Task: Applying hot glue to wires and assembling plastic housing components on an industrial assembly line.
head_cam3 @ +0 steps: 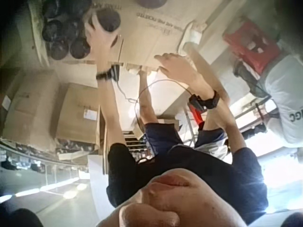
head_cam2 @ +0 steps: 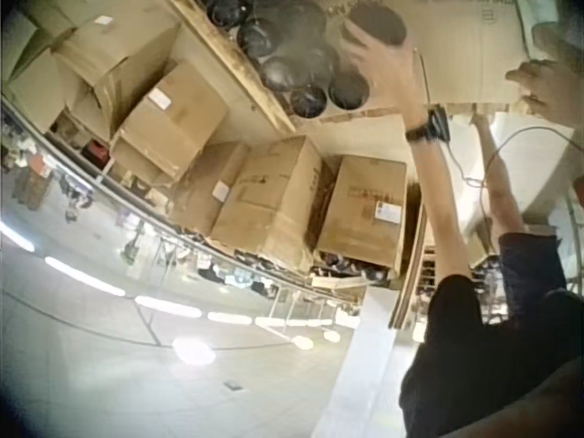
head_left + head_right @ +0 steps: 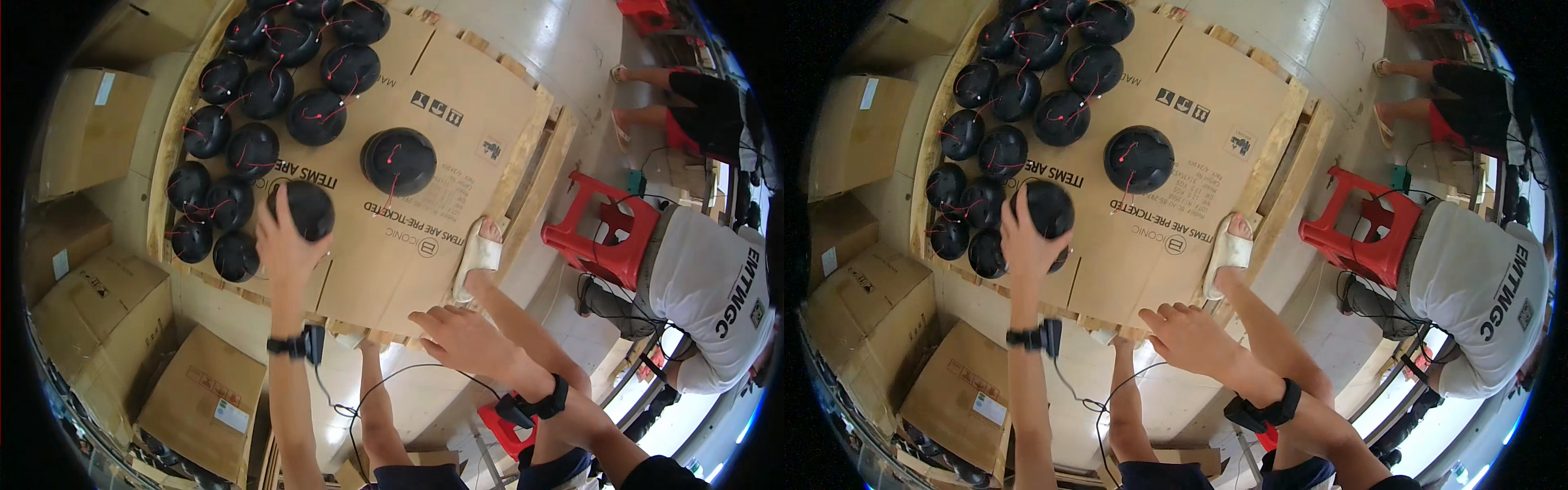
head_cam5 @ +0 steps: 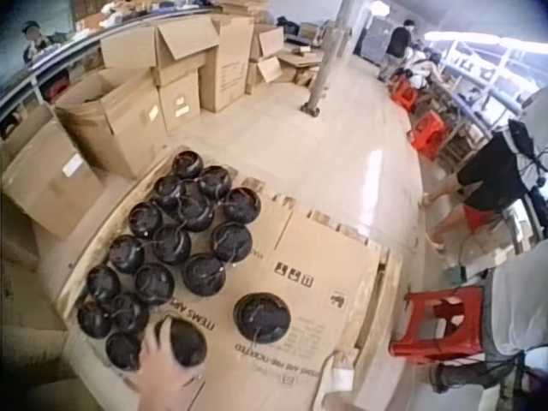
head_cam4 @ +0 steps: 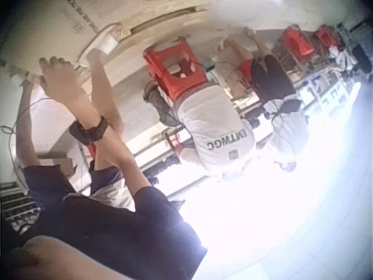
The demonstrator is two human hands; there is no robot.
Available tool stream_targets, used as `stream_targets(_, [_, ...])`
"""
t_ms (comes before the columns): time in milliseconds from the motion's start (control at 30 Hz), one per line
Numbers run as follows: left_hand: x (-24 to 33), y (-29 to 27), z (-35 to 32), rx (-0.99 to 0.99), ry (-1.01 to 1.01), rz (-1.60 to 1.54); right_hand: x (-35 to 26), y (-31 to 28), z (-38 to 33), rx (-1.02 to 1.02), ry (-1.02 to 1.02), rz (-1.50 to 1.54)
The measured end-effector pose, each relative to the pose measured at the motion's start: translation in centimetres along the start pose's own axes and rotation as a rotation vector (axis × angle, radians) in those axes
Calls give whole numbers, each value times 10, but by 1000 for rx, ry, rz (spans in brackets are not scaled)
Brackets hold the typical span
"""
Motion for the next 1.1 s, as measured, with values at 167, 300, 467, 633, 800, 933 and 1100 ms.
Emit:
stream_targets(167, [-19, 63, 74, -173, -171, 213, -9, -2, 8, 6, -13, 18])
stream_targets(300, [-19, 59, 72, 120, -50, 92, -8, 0, 7, -55, -2, -9])
stream_targets(467, [-67, 48, -10, 118, -273, 124, 6, -10, 7, -5, 41, 7])
stream_targets(633, [-123, 71, -46, -306, -499, 112, 0, -8, 12, -15, 23, 16])
stream_targets(800, [-118, 62, -16, -201, -447, 108, -9, -9, 16, 14, 6, 12])
stream_targets(933, [-118, 39, 2, 27, -467, 87, -9, 11, 10, -151, 66, 30])
stream_targets(1100, [87, 18, 15, 115, 400, -368, -2, 5, 4, -23, -7, -19])
Point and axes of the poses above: each hand's wrist, its own z-axis towards the middle knuckle, its own y-axis out of the palm, x = y × z, the point moved 9 cm from there along z, towards the middle knuckle, and after that the axes turned 6 degrees about x, right-handed, at the moved point
